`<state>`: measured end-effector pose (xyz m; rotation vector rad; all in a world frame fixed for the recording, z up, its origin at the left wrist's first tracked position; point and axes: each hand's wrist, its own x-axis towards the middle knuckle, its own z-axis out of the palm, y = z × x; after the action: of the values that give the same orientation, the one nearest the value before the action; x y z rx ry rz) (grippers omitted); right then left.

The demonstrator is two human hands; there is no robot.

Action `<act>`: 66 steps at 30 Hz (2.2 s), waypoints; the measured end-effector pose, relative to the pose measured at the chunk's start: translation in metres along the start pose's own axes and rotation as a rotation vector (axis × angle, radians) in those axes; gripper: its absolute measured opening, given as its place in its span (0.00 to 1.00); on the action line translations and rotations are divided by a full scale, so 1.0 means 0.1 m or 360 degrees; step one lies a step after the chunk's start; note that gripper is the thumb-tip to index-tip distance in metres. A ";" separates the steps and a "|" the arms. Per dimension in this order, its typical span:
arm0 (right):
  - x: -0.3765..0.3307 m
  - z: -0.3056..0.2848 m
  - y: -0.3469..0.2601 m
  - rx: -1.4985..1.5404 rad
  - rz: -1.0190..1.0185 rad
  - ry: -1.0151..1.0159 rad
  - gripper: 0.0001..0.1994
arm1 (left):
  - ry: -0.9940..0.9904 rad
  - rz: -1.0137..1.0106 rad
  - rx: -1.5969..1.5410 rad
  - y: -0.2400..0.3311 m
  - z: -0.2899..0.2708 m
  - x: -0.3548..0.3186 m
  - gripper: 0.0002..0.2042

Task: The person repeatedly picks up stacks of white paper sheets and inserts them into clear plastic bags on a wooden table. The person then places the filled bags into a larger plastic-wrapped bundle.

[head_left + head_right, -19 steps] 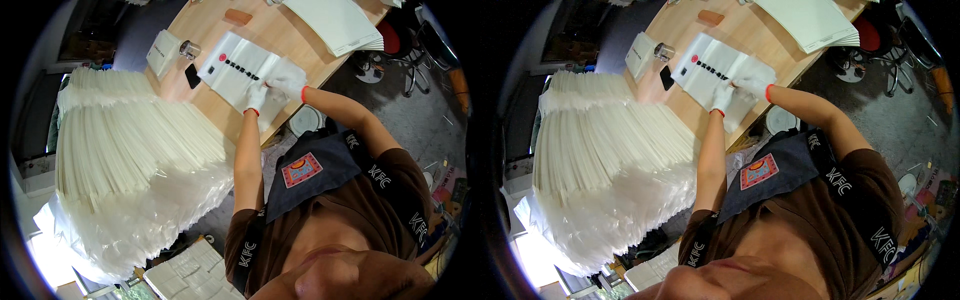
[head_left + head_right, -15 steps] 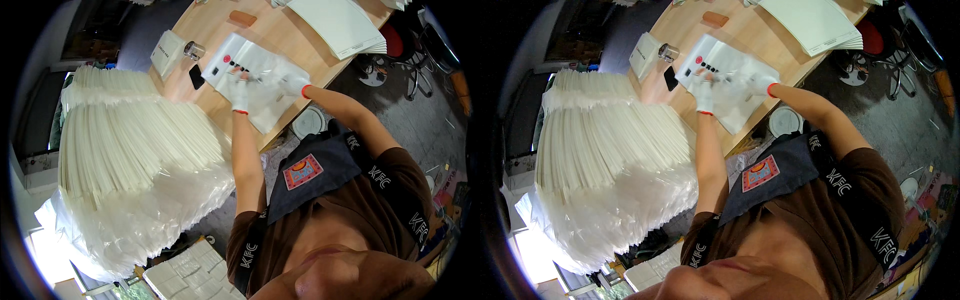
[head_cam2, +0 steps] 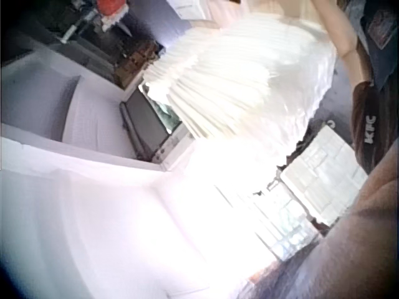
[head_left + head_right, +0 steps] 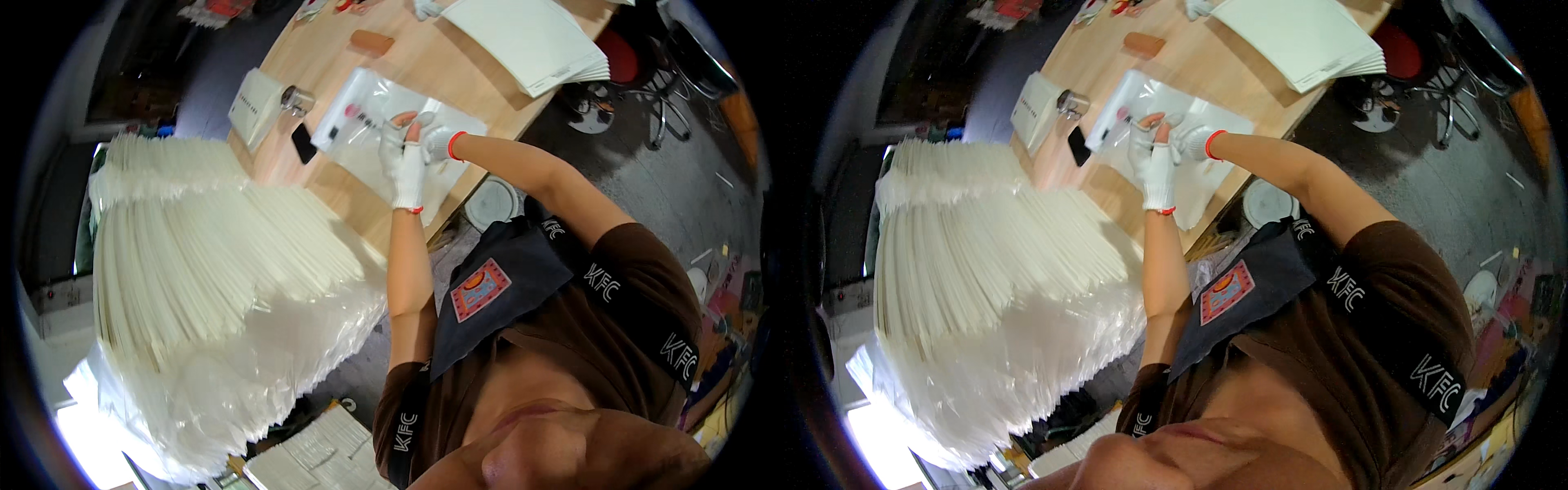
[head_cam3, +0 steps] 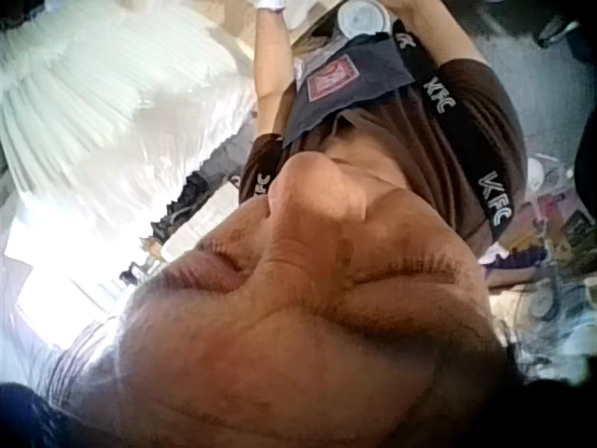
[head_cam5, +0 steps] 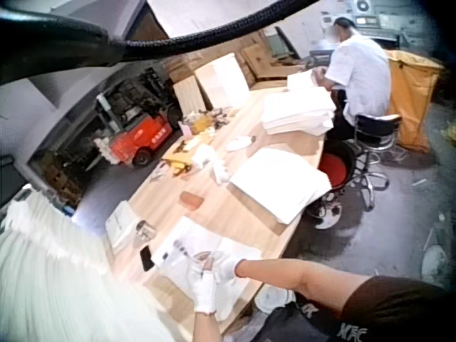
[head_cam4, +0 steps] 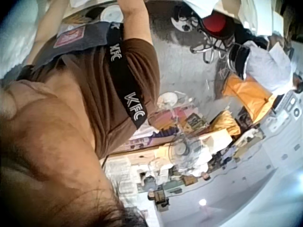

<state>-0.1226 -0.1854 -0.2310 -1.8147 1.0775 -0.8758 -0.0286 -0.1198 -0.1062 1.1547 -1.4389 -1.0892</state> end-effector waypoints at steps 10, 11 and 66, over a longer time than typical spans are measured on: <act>-1.43 -1.88 0.50 -0.1663 0.0263 0.0394 0.19 | 0.0034 -0.0250 -0.0074 -0.75 0.28 0.01 0.07; -1.43 -1.97 0.65 -0.1757 0.0160 0.0353 0.18 | -0.0020 -0.0268 -0.0073 -0.76 0.35 0.06 0.07; -1.19 -1.10 -0.74 0.0921 0.0768 -0.0555 0.18 | 0.0284 0.0430 0.0705 -0.50 -0.40 -1.24 0.09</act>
<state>-0.2391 -0.0895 -0.1370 -1.1040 0.8641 -0.4826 0.0293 -0.0085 -0.1673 1.2768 -1.6820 -0.4778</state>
